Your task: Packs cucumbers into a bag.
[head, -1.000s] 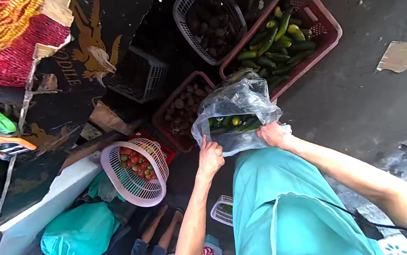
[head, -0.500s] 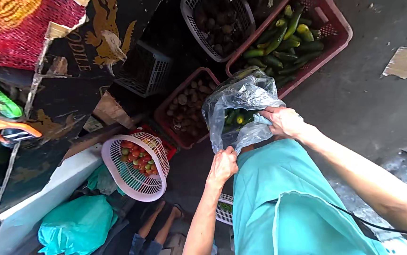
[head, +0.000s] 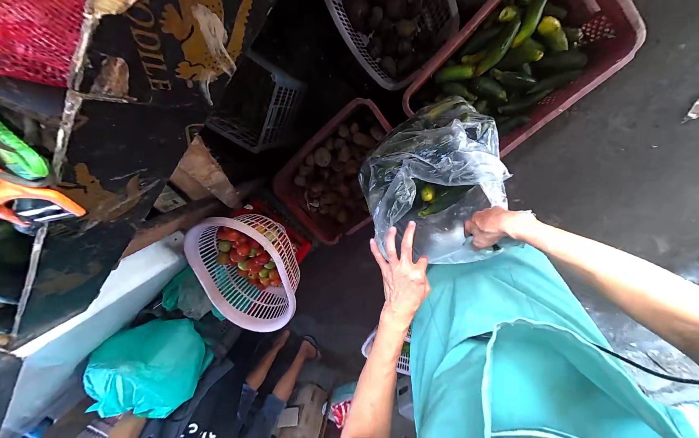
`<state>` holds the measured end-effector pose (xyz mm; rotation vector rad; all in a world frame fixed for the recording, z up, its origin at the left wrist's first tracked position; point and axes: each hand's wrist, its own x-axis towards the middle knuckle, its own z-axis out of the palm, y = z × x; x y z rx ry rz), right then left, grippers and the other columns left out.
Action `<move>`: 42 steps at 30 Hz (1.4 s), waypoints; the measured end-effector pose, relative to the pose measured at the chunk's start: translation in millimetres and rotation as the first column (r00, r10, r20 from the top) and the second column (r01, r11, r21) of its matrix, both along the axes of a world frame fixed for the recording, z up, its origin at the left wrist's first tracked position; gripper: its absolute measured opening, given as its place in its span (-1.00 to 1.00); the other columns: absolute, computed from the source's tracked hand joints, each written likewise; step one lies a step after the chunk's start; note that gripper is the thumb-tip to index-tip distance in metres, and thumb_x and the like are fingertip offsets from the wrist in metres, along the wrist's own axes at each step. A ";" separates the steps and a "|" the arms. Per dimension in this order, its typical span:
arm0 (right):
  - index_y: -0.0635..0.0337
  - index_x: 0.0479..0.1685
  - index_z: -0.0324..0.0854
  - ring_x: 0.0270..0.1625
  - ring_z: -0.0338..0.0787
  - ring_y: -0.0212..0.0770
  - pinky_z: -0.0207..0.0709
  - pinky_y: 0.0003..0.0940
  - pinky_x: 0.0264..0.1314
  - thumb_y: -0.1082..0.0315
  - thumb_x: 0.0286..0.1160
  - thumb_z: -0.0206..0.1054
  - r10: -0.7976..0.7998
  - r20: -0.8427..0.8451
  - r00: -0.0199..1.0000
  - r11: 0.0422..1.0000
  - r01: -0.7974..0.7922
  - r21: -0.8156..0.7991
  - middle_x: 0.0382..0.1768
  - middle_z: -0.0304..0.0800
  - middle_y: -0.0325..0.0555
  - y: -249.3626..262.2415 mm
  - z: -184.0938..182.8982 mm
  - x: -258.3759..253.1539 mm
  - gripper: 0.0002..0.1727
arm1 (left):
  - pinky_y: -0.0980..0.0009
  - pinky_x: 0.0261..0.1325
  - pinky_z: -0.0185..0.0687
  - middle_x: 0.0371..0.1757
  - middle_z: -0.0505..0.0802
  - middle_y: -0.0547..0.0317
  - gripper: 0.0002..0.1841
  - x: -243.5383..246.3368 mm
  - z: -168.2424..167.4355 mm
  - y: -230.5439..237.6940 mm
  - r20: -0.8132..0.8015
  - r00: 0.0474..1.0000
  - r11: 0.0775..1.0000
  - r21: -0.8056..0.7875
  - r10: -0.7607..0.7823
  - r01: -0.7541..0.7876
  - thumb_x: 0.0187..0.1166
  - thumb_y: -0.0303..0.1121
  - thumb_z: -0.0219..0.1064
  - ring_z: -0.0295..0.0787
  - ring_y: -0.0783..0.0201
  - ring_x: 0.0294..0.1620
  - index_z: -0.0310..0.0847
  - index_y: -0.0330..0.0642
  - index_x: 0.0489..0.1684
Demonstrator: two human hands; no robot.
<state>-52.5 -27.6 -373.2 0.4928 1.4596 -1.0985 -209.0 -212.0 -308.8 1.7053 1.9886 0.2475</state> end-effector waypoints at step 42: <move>0.11 0.45 0.57 0.04 0.84 0.27 0.62 0.36 -0.01 0.14 0.36 0.51 -0.338 -0.721 0.605 0.595 0.731 0.334 0.16 0.80 0.16 54.6 -29.3 -37.9 -0.39 | 0.33 0.40 0.58 0.61 0.36 -0.66 -0.33 -35.4 -18.2 54.4 0.290 0.712 0.729 0.065 0.640 -0.682 0.71 -0.42 0.07 0.60 -0.03 0.47 -0.07 -0.69 0.72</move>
